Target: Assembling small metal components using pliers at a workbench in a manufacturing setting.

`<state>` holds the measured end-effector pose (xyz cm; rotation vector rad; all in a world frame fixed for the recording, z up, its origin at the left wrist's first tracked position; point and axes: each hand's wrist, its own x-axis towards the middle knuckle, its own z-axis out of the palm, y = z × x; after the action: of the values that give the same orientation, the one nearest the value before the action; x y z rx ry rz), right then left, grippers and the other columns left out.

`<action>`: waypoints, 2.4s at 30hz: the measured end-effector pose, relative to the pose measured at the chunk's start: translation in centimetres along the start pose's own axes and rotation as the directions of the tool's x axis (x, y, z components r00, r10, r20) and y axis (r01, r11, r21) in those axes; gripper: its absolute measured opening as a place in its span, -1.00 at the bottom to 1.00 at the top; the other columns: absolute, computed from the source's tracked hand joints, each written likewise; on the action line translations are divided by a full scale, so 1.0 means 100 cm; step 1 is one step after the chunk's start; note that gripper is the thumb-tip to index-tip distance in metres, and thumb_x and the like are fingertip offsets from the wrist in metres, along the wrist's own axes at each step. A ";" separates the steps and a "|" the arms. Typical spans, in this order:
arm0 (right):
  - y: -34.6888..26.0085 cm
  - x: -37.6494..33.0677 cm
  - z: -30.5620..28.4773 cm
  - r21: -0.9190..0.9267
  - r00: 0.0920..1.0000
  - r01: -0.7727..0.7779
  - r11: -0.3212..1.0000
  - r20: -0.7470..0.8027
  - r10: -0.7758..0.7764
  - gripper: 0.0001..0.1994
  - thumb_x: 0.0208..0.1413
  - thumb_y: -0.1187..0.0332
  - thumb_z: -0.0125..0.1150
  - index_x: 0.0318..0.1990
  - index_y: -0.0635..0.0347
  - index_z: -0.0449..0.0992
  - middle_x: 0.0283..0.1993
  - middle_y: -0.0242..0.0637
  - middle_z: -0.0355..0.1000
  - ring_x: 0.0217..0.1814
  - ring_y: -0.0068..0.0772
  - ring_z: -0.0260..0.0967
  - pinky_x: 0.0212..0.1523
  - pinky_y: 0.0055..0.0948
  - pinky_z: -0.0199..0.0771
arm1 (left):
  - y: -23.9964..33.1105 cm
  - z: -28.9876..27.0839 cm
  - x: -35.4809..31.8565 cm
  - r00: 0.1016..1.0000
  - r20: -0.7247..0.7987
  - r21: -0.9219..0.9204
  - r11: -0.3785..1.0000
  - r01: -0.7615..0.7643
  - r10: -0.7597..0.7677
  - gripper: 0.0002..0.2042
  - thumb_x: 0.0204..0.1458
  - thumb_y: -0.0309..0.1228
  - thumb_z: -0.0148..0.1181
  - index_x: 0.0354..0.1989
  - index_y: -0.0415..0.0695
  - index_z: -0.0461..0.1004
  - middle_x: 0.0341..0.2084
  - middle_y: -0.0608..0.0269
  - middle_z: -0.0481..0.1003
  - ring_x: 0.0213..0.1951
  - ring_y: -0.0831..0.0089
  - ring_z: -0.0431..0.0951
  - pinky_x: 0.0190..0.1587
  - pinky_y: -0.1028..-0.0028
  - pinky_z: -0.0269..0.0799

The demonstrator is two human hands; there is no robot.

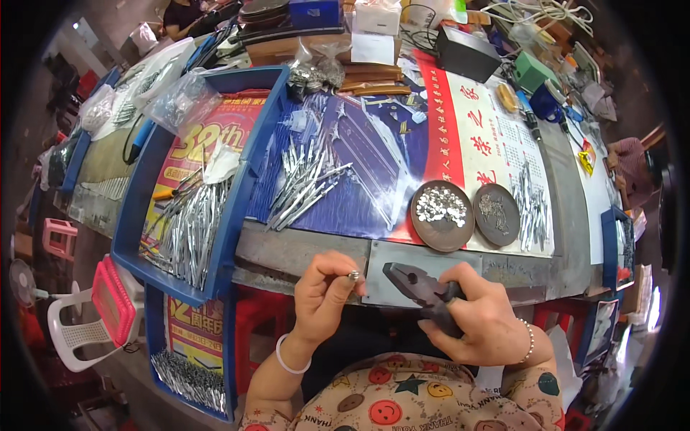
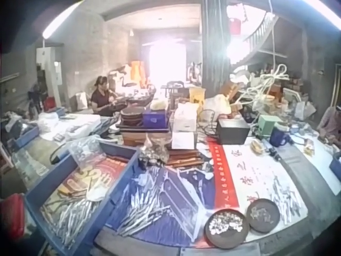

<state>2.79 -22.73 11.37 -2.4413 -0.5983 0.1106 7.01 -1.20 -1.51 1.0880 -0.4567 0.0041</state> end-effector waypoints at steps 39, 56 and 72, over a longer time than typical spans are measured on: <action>0.040 -0.028 0.036 0.485 0.769 -0.353 0.800 0.637 -0.047 -0.63 0.01 0.07 0.33 -0.37 0.27 0.53 -0.23 -0.14 0.24 -0.25 -0.12 0.35 -0.38 -0.30 0.40 | 0.026 0.019 -0.051 0.829 -0.213 -0.113 0.856 0.505 -0.517 -0.95 0.24 -0.52 0.06 -0.25 -0.23 0.37 -0.43 0.30 0.42 -0.50 0.58 0.45 -0.44 0.61 0.37; 0.026 -0.043 0.050 -0.141 0.949 0.077 0.987 0.314 -0.029 -0.67 -0.16 0.10 0.42 -0.32 0.13 0.57 -0.19 -0.17 0.19 -0.17 -0.19 0.22 -0.28 -0.31 0.33 | 0.031 0.020 -0.057 0.787 -0.173 -0.204 0.803 0.560 -0.592 -0.92 0.26 -0.48 0.04 -0.23 -0.23 0.35 -0.50 0.31 0.40 -0.52 0.58 0.43 -0.45 0.61 0.36; 0.032 -0.027 0.043 0.233 0.842 -0.154 0.960 0.540 0.004 -0.68 -0.02 0.14 0.34 -0.35 0.26 0.54 -0.30 -0.16 0.19 -0.33 -0.20 0.30 -0.46 -0.33 0.35 | 0.023 0.016 -0.057 0.813 -0.200 -0.087 0.837 0.541 -0.546 -0.93 0.23 -0.52 0.08 -0.27 -0.26 0.38 -0.39 0.27 0.44 -0.48 0.61 0.46 -0.42 0.62 0.41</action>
<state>0.73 -23.82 5.86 -2.1570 -0.6645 0.8794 0.76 -0.21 -1.05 1.1463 0.0675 -0.3881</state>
